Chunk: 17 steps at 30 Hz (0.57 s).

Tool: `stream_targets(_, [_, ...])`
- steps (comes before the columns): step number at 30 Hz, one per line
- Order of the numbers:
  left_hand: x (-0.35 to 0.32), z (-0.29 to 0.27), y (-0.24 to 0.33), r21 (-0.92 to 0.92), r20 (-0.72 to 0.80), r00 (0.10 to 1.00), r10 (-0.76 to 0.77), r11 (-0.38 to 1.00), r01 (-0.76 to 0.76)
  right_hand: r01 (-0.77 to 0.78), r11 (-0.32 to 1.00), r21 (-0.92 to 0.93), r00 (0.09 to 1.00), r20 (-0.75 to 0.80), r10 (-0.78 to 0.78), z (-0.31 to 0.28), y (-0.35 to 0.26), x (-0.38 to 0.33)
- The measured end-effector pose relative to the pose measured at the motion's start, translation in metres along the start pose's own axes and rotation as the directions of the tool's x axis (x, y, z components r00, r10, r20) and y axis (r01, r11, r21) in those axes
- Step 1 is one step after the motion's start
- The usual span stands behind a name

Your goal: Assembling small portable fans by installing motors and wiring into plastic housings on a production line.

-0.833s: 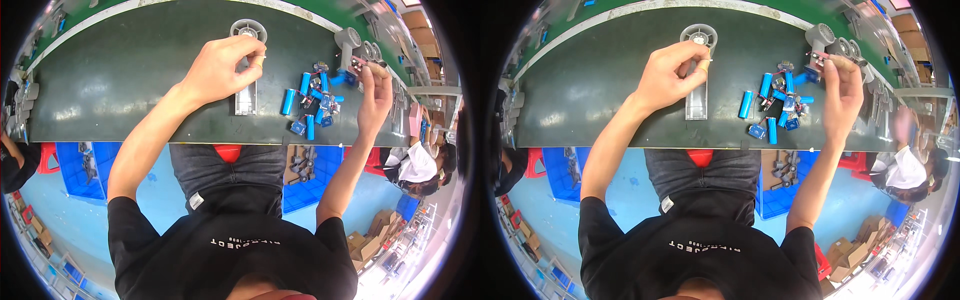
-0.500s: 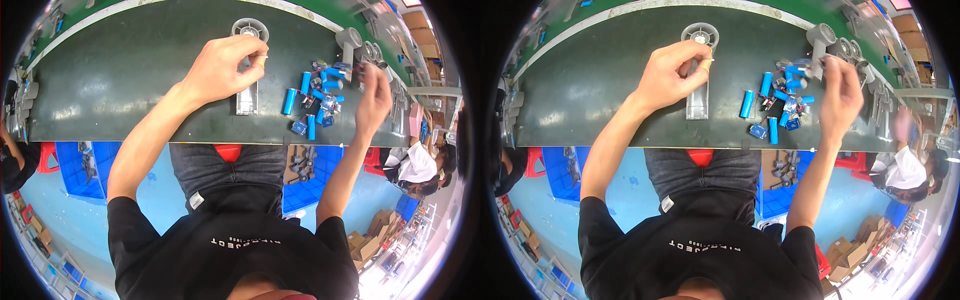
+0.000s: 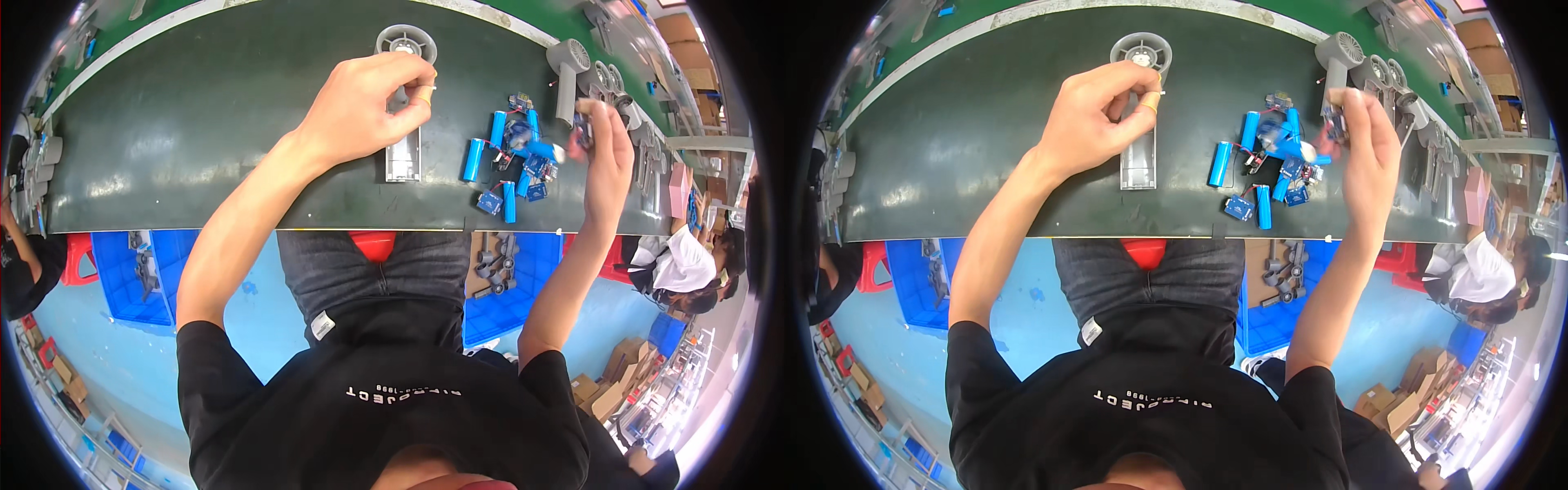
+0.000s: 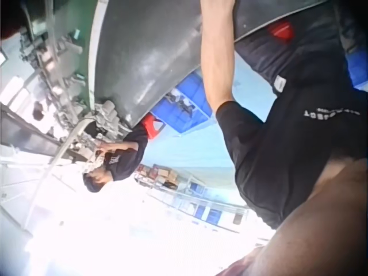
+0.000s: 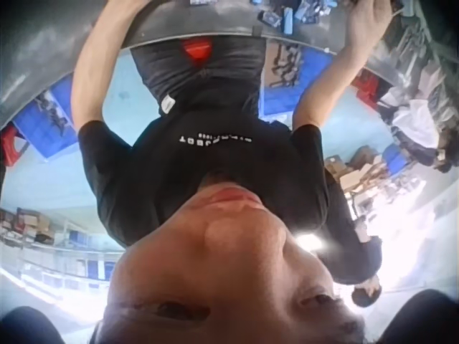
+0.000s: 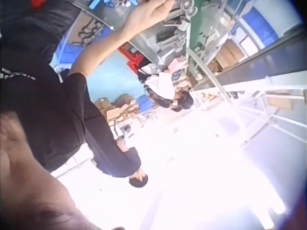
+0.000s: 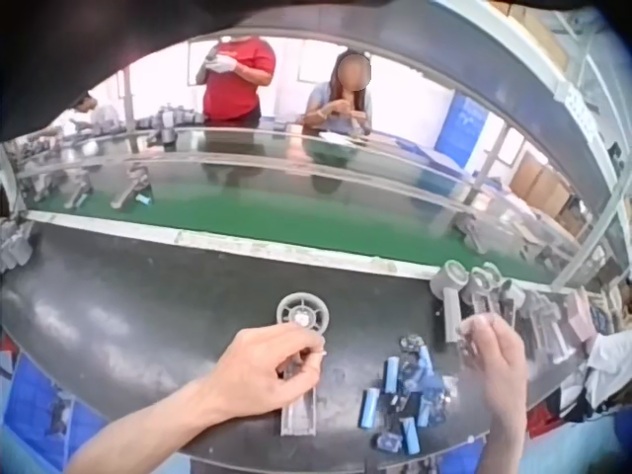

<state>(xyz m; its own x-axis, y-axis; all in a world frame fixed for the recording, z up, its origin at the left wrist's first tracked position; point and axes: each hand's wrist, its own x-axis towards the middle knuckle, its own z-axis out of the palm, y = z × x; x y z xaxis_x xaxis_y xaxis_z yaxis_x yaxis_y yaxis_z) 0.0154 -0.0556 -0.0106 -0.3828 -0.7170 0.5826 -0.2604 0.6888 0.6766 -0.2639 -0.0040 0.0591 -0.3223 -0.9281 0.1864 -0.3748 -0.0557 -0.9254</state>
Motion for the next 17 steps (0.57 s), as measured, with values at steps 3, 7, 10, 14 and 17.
stream_targets(3, [0.003, 0.001, 0.0, 0.003, 0.005, 1.0, 0.013, 1.0, -0.013, -0.073, 0.984, 0.165, 0.995, 0.085, 0.06, -0.014, 0.004, 0.0])
stream_targets(7, [0.0, -0.001, -0.001, 0.015, 0.004, 1.0, -0.004, 1.0, 0.004, -0.237, 0.782, 0.577, 0.872, 0.482, -0.091, -0.014, 0.001, 0.004])
stream_targets(10, [0.001, 0.001, -0.001, -0.011, -0.019, 1.0, 0.002, 1.0, -0.002, 0.106, 0.992, 0.074, 0.953, 0.277, -0.122, 0.012, -0.013, -0.014])
stream_targets(14, [0.001, 0.004, 0.0, -0.048, -0.038, 0.999, -0.028, 0.999, 0.026, 0.087, 0.994, -0.062, 0.927, 0.37, -0.058, 0.052, -0.01, -0.021])
stream_targets(17, [0.001, 0.001, 0.003, -0.058, -0.019, 0.998, -0.066, 0.996, 0.065, 0.048, 0.987, -0.155, 0.882, 0.471, 0.031, 0.076, 0.0, -0.022])
